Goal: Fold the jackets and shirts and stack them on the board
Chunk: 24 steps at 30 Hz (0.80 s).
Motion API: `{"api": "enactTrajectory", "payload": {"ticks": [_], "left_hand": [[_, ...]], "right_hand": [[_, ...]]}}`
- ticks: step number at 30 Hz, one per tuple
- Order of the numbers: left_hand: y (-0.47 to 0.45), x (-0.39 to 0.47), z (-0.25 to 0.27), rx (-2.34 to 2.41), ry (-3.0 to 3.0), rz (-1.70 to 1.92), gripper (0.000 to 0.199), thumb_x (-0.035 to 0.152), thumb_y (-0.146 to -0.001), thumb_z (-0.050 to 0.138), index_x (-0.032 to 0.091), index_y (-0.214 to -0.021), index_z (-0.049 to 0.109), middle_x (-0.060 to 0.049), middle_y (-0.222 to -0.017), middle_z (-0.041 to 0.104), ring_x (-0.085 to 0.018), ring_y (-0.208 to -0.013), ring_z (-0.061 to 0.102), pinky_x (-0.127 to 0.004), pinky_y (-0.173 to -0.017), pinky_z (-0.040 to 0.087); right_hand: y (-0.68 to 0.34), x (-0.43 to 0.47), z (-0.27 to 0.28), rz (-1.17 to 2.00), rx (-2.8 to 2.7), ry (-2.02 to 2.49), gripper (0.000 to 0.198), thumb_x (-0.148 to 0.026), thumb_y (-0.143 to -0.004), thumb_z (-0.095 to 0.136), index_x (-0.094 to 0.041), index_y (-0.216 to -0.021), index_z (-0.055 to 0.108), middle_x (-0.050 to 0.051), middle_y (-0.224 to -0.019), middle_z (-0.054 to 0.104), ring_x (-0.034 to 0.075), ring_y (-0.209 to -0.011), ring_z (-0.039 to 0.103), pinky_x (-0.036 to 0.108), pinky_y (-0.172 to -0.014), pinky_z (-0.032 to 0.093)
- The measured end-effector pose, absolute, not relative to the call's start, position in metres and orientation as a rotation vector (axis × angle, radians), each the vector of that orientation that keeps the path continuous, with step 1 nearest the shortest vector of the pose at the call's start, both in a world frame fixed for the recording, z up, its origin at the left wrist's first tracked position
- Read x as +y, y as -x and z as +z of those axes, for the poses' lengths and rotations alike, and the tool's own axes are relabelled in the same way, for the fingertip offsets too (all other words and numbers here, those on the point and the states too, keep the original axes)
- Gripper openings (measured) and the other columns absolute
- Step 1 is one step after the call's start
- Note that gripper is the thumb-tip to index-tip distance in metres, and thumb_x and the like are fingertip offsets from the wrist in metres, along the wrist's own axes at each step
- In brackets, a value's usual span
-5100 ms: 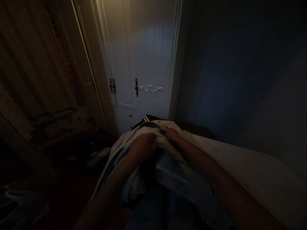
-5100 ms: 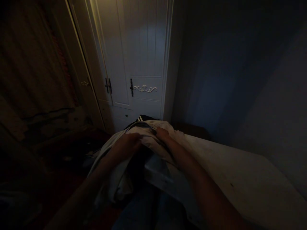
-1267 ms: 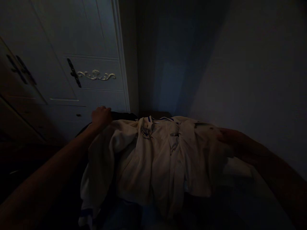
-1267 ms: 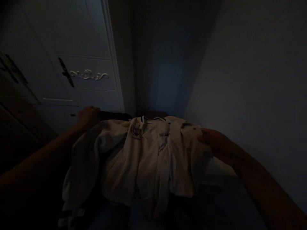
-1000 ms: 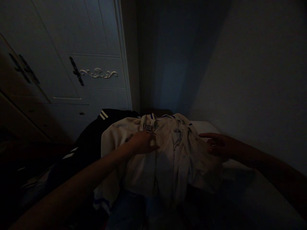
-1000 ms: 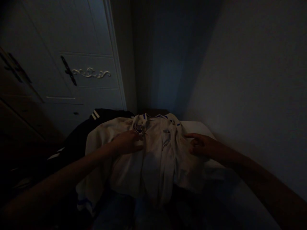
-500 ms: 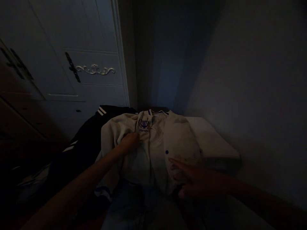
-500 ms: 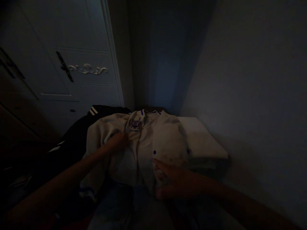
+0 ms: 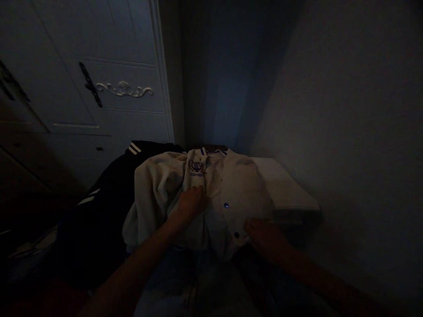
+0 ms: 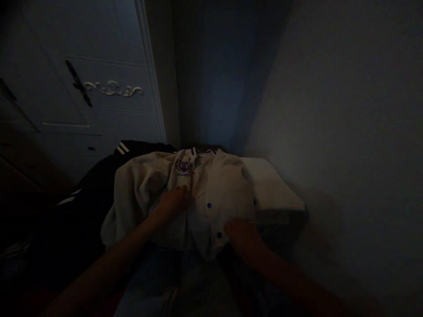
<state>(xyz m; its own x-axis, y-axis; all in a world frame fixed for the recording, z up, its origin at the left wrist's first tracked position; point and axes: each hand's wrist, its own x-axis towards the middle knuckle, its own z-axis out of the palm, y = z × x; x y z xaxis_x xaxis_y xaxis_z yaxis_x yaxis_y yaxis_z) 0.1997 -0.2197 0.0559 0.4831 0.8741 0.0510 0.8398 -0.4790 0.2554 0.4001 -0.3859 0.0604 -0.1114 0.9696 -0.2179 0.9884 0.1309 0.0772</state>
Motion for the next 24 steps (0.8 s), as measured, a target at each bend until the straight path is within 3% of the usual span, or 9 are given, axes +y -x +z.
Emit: {"api": "enactTrajectory", "payload": {"ticks": [4, 7, 9, 15, 21, 24], "left_hand": [[-0.181, -0.201, 0.058, 1.355, -2.079, 0.622, 0.028, 0.016, -0.073, 0.057, 0.017, -0.101, 0.061, -0.009, -0.084, 0.068, -0.022, -0.076, 0.065, -0.03, -0.067, 0.046], [-0.156, -0.183, 0.059, 1.144, -1.354, 0.954, 0.029, 0.018, -0.065, 0.059, 0.018, -0.093, 0.06, 0.001, -0.068, 0.059, -0.013, -0.055, 0.052, -0.022, -0.053, 0.039], [-0.141, -0.176, 0.058, 1.105, -1.175, 0.991, 0.028, 0.018, -0.062, 0.055, 0.017, -0.089, 0.058, 0.002, -0.066, 0.056, -0.01, -0.05, 0.048, -0.021, -0.051, 0.04], [-0.132, -0.177, 0.047, 1.111, -1.06, 1.01, 0.033, 0.016, -0.056, 0.057, 0.016, -0.089, 0.058, 0.003, -0.063, 0.056, -0.01, -0.05, 0.05, -0.021, -0.049, 0.042], [-0.136, -0.177, 0.033, 1.135, -1.051, 1.024, 0.036, 0.01, -0.053, 0.059, 0.016, -0.088, 0.061, 0.003, -0.065, 0.06, -0.01, -0.051, 0.052, -0.02, -0.047, 0.039], [-0.133, -0.175, 0.028, 1.073, -1.014, 1.001, 0.036, 0.011, -0.053, 0.058, 0.015, -0.089, 0.061, 0.003, -0.061, 0.058, -0.01, -0.049, 0.05, -0.02, -0.046, 0.037]], "right_hand": [[-0.396, -0.406, 0.068, -0.216, 2.153, -2.175, 0.018, -0.026, -0.087, 0.056, -0.02, -0.097, 0.07, 0.01, -0.097, 0.073, 0.027, -0.089, 0.069, 0.03, -0.071, 0.047], [-0.386, -0.424, 0.062, -0.422, 2.178, -2.331, 0.029, -0.045, -0.091, 0.05, -0.026, -0.097, 0.071, 0.006, -0.083, 0.074, 0.024, -0.077, 0.07, 0.028, -0.064, 0.045], [-0.379, -0.432, 0.051, -0.511, 2.171, -2.334, 0.03, -0.046, -0.09, 0.051, -0.027, -0.102, 0.072, 0.007, -0.087, 0.074, 0.024, -0.078, 0.071, 0.029, -0.066, 0.045], [-0.374, -0.428, 0.042, -0.874, 2.159, -2.11, 0.02, -0.032, -0.081, 0.062, -0.022, -0.093, 0.075, 0.009, -0.096, 0.074, 0.025, -0.087, 0.069, 0.029, -0.072, 0.048], [-0.358, -0.392, 0.07, -1.236, 2.661, -2.239, 0.046, -0.046, -0.086, 0.057, -0.018, -0.121, 0.067, 0.011, -0.103, 0.071, 0.024, -0.091, 0.065, 0.037, -0.084, 0.049], [-0.344, -0.339, 0.064, -1.781, 2.657, -2.232, 0.047, -0.048, -0.081, 0.065, -0.019, -0.118, 0.065, 0.01, -0.109, 0.069, 0.023, -0.097, 0.064, 0.035, -0.087, 0.05]]}}
